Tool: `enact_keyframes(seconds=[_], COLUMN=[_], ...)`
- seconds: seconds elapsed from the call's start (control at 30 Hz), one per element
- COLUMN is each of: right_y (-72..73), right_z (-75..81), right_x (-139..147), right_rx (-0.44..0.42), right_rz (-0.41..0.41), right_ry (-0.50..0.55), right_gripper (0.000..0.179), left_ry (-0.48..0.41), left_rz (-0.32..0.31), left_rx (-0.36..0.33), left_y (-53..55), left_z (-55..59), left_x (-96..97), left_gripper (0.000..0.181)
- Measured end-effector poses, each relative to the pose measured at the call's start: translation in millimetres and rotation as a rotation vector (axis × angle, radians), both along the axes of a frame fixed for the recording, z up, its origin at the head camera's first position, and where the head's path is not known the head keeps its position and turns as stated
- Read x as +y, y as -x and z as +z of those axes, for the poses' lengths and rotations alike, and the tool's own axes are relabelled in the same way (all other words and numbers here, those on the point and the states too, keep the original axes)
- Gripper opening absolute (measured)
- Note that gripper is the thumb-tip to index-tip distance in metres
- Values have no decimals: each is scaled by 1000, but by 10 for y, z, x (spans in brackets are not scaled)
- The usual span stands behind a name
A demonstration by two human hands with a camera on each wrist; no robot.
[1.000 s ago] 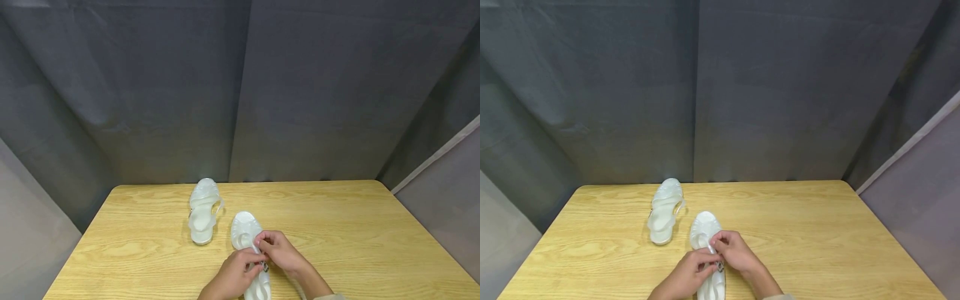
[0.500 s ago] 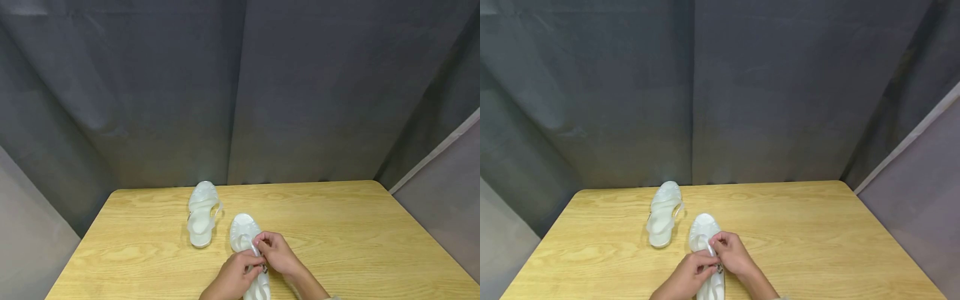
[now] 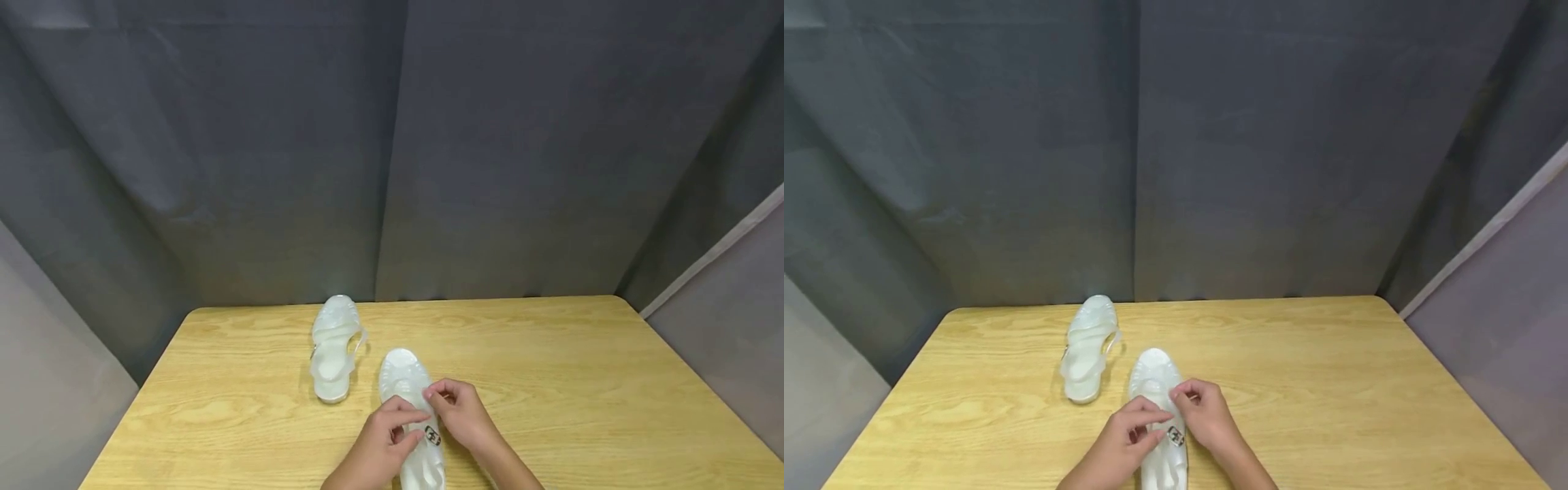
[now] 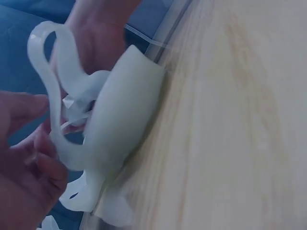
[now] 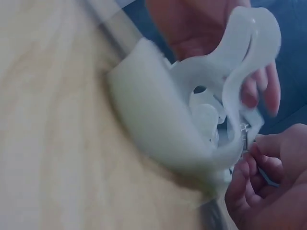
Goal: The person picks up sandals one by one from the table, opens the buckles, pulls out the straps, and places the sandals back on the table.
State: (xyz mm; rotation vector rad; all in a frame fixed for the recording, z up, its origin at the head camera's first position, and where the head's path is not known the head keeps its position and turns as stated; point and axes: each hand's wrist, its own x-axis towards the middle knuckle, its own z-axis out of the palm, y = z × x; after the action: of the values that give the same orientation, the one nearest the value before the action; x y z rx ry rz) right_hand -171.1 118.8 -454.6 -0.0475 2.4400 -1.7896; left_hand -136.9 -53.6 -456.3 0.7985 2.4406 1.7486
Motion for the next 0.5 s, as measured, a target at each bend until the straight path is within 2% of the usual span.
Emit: enact_keyframes(seconds=[0.1,0.17,0.23,0.37,0.5], right_y=[-45,-79,-124,-230,-341], right_z=[-58,-84,-99,-107,-122], right_x=[44,78,116,188,224], right_rx=[10,14,2,-38,-83], right_rz=[-4,3,5,9,45], right_ry=[-6,-17,-15,-7,10], right_gripper=[13,13,15,20,28], left_ry=[-102,-156,-189,-208,-226], left_rz=[126,216,271,243,229], left_rx=[-30,-98,-186,-381,-507], left_y=[-33,-58,-82,-144,-215], left_z=[18,22,9,-81,-168], left_x=[-38,-72,-110,-172,-174], left_gripper=[16,11,11,26,42])
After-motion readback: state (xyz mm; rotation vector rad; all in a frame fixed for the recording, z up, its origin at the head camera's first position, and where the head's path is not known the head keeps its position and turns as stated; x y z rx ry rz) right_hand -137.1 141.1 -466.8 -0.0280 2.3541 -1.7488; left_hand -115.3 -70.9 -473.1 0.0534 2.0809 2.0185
